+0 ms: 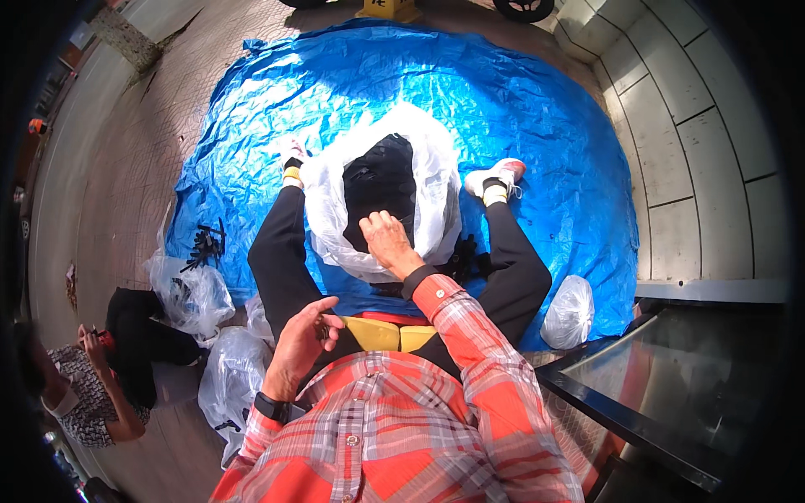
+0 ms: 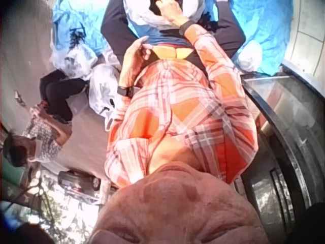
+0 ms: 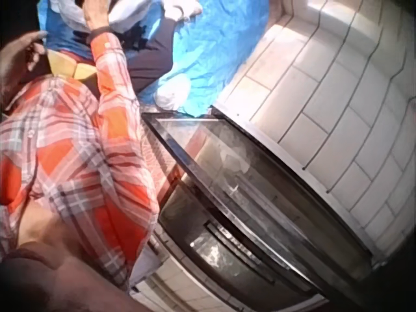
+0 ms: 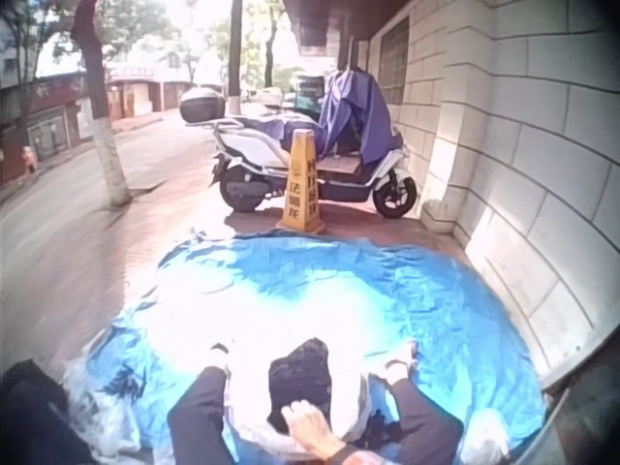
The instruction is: Manually assembling or sorting small black components for shoes while sitting on an outdoor sidewalk.
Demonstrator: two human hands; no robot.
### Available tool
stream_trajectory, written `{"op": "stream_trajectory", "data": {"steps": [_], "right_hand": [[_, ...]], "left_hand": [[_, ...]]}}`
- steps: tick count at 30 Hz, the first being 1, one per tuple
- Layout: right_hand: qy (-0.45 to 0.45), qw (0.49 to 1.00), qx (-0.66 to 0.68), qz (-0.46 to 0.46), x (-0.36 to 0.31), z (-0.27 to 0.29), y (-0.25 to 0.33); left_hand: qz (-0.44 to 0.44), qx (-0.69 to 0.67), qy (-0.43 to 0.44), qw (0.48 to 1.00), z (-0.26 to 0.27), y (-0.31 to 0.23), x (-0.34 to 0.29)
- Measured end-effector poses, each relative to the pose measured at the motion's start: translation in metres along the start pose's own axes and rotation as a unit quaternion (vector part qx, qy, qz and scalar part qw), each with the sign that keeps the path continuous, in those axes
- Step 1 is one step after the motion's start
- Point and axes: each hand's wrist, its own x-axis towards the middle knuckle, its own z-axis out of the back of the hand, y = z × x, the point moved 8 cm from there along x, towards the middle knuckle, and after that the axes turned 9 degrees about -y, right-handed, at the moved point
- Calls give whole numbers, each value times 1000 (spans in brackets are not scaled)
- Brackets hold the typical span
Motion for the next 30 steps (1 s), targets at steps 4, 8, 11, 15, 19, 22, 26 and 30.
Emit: {"op": "stream_trajectory", "data": {"steps": [4,8,11,15,19,22,26,30], "right_hand": [[-65,976,126,-164,1,24,-37],[-49,899,311,-306,-2,26,-64],[-38,816,429,-385,-6,36,-69],[-64,838,414,-351,-7,74,-60],[-98,866,393,-295,-29,117,-23],[-98,876,387,-272,-61,137,0],[-2,839,416,-351,-105,128,22],[14,821,438,-367,-111,138,40]], "left_hand": [[0,16,51,999,4,0,5],[-8,55,65,996,-12,-1,12],[2,105,75,992,-28,-4,14],[-20,18,76,997,-53,-11,13],[-49,23,81,995,-59,-16,11],[-79,41,46,995,-65,-22,7],[-127,53,80,987,-68,-22,7],[-102,92,60,989,-68,-18,4]]}}
